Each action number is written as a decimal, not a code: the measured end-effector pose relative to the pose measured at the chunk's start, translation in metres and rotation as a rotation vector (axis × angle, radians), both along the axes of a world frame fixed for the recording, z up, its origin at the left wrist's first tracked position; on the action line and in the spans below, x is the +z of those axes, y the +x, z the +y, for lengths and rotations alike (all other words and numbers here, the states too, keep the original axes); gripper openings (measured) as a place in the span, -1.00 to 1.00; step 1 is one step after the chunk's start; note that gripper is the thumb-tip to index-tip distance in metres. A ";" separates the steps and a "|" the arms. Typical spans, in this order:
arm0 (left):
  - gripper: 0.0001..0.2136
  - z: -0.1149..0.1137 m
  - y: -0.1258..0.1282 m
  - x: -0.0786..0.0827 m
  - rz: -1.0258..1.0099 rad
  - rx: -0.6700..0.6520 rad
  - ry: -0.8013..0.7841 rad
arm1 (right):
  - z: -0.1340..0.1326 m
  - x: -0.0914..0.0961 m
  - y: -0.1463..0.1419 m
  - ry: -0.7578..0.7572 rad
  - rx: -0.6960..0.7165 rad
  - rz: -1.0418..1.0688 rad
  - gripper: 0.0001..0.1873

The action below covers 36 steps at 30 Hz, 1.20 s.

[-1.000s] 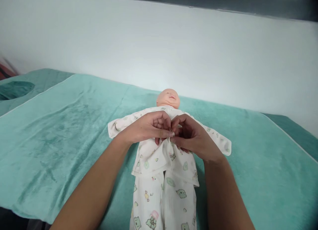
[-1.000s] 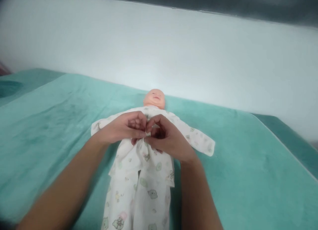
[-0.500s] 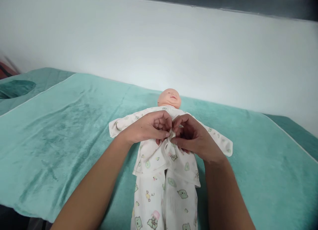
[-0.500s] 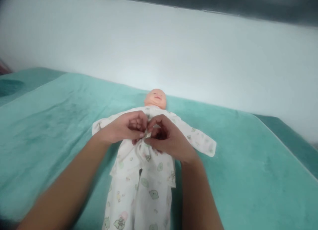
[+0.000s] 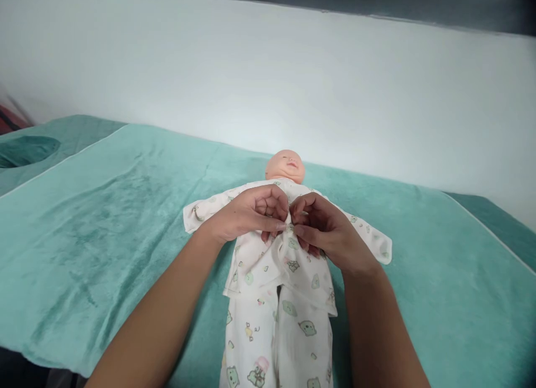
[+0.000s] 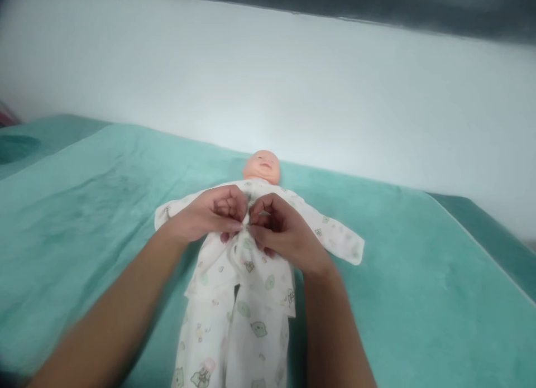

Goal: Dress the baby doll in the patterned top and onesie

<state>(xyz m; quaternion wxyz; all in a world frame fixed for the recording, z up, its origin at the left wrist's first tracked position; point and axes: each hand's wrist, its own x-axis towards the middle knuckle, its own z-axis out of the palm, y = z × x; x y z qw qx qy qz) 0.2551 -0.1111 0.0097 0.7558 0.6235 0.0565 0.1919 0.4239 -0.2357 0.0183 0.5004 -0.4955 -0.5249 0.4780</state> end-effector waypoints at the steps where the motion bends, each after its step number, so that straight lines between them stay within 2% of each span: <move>1: -0.81 0.000 0.000 -0.001 -0.009 -0.001 -0.006 | 0.000 0.000 0.000 -0.001 0.005 0.003 -0.86; 17: -0.83 0.002 -0.002 0.000 0.004 -0.018 0.009 | 0.002 0.001 0.002 -0.038 -0.014 -0.039 -0.78; 20: -0.86 0.004 -0.005 0.002 0.003 -0.039 0.046 | -0.001 0.007 -0.002 -0.016 0.007 -0.149 -0.73; 22: -0.86 0.000 -0.012 0.002 0.018 -0.013 0.085 | -0.010 0.012 -0.011 0.016 -0.015 -0.330 -0.67; 25: -0.87 -0.020 -0.034 -0.004 0.106 0.168 0.195 | -0.041 0.008 -0.030 0.131 -0.161 -0.733 -0.68; 28: -0.93 -0.059 -0.062 -0.016 0.207 0.336 0.429 | -0.082 -0.014 -0.049 0.284 -0.236 -0.999 -0.86; 29: -0.95 -0.073 -0.070 -0.021 0.227 0.353 0.526 | -0.093 -0.024 -0.053 0.313 -0.265 -1.037 -0.88; 32: -0.81 -0.109 -0.084 -0.032 0.290 0.468 0.774 | -0.115 -0.046 -0.059 0.310 -0.441 -1.059 -0.80; 34: -0.80 -0.123 -0.084 -0.037 0.328 0.608 0.873 | -0.117 -0.050 -0.058 0.291 -0.513 -1.041 -0.83; 36: -0.81 -0.129 -0.081 -0.041 0.338 0.703 0.936 | -0.114 -0.045 -0.057 0.275 -0.482 -1.032 -0.93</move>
